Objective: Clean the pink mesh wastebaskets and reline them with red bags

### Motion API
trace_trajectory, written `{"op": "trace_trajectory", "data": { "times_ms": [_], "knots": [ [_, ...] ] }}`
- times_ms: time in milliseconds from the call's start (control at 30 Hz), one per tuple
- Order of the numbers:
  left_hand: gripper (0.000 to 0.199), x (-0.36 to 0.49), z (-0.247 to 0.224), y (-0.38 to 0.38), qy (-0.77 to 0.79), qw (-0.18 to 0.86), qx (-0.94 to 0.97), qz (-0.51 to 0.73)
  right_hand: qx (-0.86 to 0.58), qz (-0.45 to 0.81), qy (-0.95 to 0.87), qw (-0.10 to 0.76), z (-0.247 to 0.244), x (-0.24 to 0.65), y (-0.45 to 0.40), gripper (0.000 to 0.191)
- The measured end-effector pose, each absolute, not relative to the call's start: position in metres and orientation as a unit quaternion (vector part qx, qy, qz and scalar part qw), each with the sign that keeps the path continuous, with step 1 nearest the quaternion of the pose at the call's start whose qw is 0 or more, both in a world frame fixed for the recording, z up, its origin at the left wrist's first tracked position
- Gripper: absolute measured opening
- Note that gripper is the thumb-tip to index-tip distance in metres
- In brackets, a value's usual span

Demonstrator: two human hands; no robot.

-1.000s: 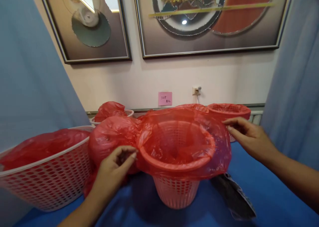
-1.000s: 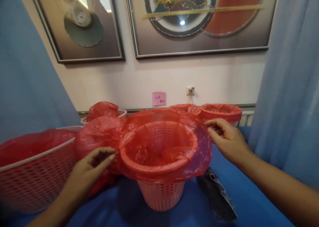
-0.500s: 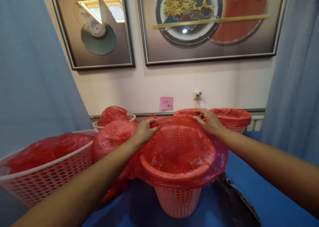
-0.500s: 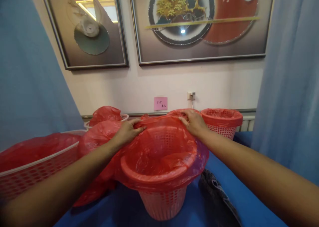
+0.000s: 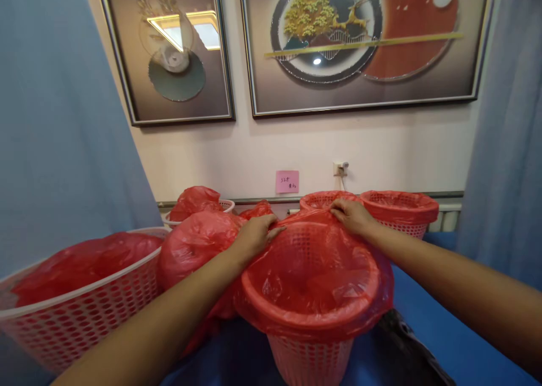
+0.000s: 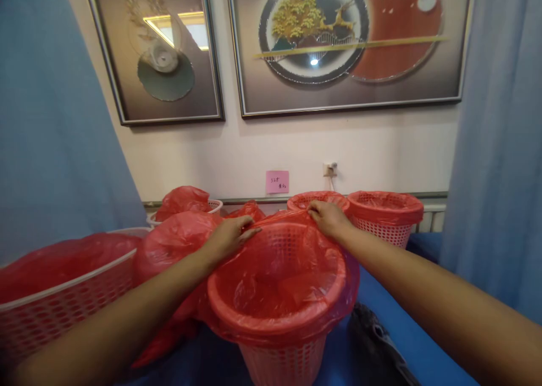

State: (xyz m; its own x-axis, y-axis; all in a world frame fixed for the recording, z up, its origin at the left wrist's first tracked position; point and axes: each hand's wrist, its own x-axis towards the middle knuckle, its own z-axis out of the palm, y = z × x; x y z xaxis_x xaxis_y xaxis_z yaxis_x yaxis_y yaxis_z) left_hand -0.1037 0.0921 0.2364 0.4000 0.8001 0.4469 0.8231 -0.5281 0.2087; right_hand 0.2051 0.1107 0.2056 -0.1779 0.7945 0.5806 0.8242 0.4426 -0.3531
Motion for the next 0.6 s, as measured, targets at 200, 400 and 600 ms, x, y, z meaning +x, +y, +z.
{"op": "trace_trajectory", "data": {
  "times_ms": [200,400,600],
  "knots": [
    [0.033,-0.106,0.232,0.115,-0.539,0.003,-0.818,-0.201,-0.575,0.039,-0.762,0.296,0.191,0.188,0.141,0.021],
    [0.027,-0.107,0.231,0.123,-0.594,-0.008,-0.781,-0.194,-0.587,0.039,-0.76,0.276,0.186,0.184,0.143,0.022],
    [0.029,-0.114,0.227,0.141,-0.584,-0.111,-0.776,-0.214,-0.591,0.068,-0.763,0.252,0.188,0.199,0.145,0.022]
  ]
}}
